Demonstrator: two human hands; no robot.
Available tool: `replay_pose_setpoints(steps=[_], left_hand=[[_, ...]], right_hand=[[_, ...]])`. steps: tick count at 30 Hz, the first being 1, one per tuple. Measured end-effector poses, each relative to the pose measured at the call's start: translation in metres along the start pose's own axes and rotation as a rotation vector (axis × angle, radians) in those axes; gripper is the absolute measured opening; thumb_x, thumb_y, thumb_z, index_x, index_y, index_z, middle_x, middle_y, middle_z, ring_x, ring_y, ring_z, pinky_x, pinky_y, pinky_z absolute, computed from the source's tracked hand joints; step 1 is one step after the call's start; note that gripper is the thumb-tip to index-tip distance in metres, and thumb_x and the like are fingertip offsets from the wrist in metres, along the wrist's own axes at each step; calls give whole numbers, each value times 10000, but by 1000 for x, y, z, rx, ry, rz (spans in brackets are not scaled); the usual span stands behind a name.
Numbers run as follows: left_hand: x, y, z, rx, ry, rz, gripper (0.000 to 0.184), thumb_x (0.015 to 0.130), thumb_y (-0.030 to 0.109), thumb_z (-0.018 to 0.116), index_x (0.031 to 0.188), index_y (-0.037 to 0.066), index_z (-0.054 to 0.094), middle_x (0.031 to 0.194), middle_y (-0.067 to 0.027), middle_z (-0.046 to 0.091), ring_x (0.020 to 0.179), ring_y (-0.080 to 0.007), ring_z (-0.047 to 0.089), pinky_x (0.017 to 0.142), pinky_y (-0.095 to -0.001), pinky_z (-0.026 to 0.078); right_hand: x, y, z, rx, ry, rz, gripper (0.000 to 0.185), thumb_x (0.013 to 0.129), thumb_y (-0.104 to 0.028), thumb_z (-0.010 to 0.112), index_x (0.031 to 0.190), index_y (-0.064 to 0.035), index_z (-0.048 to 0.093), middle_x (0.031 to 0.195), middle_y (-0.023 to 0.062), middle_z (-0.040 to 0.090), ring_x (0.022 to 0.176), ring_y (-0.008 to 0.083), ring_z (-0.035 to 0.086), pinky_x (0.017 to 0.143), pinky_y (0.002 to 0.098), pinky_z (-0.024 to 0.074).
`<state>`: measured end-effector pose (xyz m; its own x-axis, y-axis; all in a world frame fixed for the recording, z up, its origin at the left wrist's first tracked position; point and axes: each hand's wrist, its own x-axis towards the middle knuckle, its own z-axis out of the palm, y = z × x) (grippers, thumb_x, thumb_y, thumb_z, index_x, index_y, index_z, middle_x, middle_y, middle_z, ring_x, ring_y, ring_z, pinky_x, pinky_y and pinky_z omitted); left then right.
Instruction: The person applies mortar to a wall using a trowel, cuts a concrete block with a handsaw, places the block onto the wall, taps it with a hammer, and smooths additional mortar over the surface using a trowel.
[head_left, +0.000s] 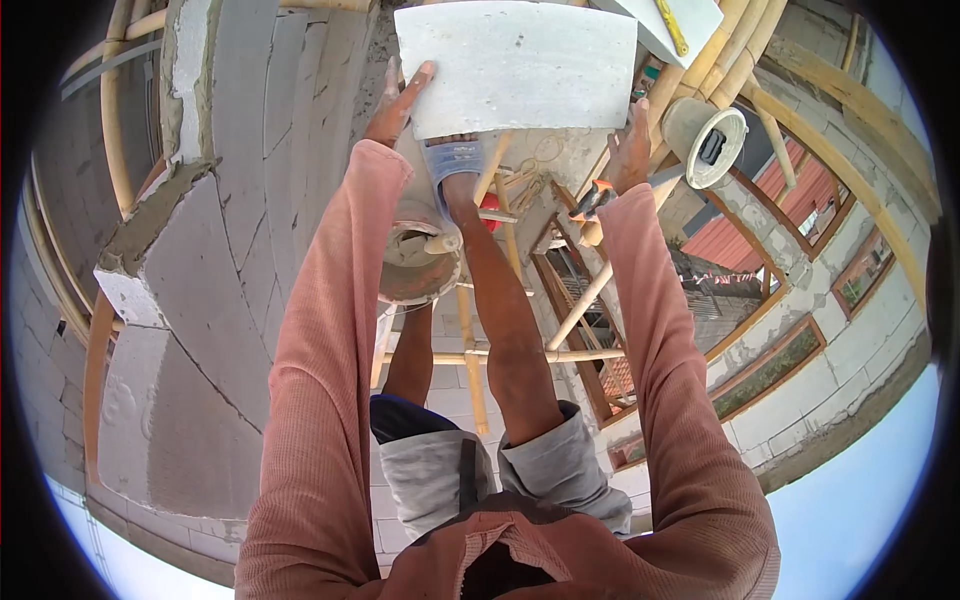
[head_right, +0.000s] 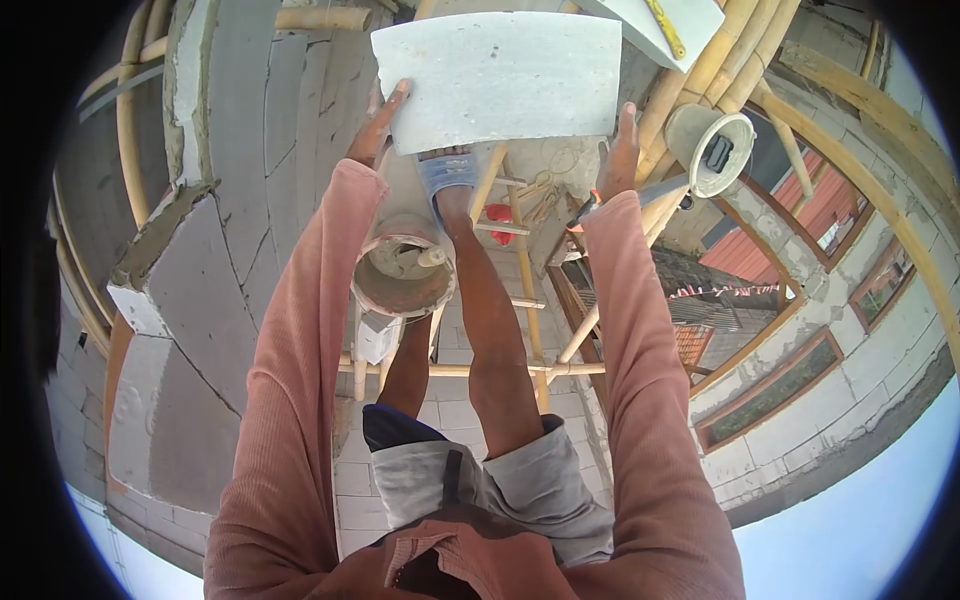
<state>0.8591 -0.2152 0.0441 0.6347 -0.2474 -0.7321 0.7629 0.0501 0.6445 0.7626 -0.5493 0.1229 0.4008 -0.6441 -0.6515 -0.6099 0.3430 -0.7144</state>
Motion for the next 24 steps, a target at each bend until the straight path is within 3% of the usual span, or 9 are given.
replay_pose_setpoints(steps=[4, 6, 8, 12, 13, 14, 15, 19, 24], left_hand=[[-10, 1, 13, -115, 21, 37, 992, 862, 592, 700, 1537, -1, 277, 1342, -201, 566, 1250, -271, 547, 1049, -357, 425], [-5, 0, 17, -185, 3, 0, 891, 887, 569, 686, 1502, 19, 351, 1310, -182, 585, 1211, -261, 571, 1010, -350, 461], [-13, 7, 24, -244, 20, -20, 886, 885, 570, 687, 1499, 23, 356, 1299, -182, 592, 1190, -268, 585, 996, -351, 474], [-43, 40, 47, -233, 79, 36, 883, 887, 569, 686, 1503, 25, 363, 1270, -184, 610, 1157, -282, 604, 980, -356, 491], [-53, 48, 50, -190, 94, -3, 911, 893, 604, 647, 1516, 8, 351, 1409, -148, 499, 1309, -249, 467, 1102, -367, 355], [-57, 54, 50, -193, 77, -71, 928, 882, 614, 648, 1522, 14, 345, 1419, -157, 492, 1317, -259, 460, 1110, -378, 347], [-61, 57, 51, -199, 61, -143, 945, 872, 625, 648, 1528, 19, 339, 1429, -166, 484, 1325, -269, 453, 1117, -389, 339], [-94, 76, 51, -199, -1, -301, 996, 845, 670, 637, 1543, 34, 322, 1473, -191, 446, 1360, -322, 418, 1138, -465, 305], [-119, 99, 58, -275, 41, -469, 979, 819, 699, 634, 1542, 104, 348, 1485, -192, 427, 1322, -351, 430, 1074, -533, 333]], right_hand=[[46, -5, -3, -144, -363, 212, 855, 911, -578, 666, 1527, -78, 349, 1484, 87, 473, 1371, 212, 436, 1163, 378, 306], [49, -1, -1, -60, -369, 214, 827, 890, -551, 707, 1498, -84, 398, 1451, 64, 506, 1353, 205, 447, 1155, 386, 306], [44, -7, -3, -20, -365, 218, 820, 871, -540, 733, 1480, -82, 431, 1444, 45, 513, 1347, 190, 441, 1143, 386, 291], [48, -31, -15, -49, -406, 219, 752, 899, -496, 718, 1466, -94, 432, 1402, 65, 537, 1293, 215, 505, 1117, 402, 376], [53, -39, -19, -63, -396, 237, 749, 901, -491, 716, 1467, -93, 429, 1395, 62, 541, 1286, 217, 514, 1115, 402, 377], [55, -45, -24, -81, -379, 254, 745, 904, -485, 713, 1468, -91, 426, 1388, 59, 545, 1279, 218, 522, 1113, 403, 379], [44, -66, -21, -125, -401, 281, 903, 839, -529, 761, 1509, -78, 358, 1468, 111, 446, 1327, 293, 461, 1119, 403, 348], [2, -124, -18, -279, -338, 330, 948, 823, -577, 745, 1511, -63, 345, 1463, 168, 435, 1298, 335, 497, 1071, 433, 422], [-12, -156, -15, -486, -276, 396, 1019, 762, -668, 727, 1509, -77, 367, 1475, 162, 437, 1321, 338, 479, 1072, 497, 401]])
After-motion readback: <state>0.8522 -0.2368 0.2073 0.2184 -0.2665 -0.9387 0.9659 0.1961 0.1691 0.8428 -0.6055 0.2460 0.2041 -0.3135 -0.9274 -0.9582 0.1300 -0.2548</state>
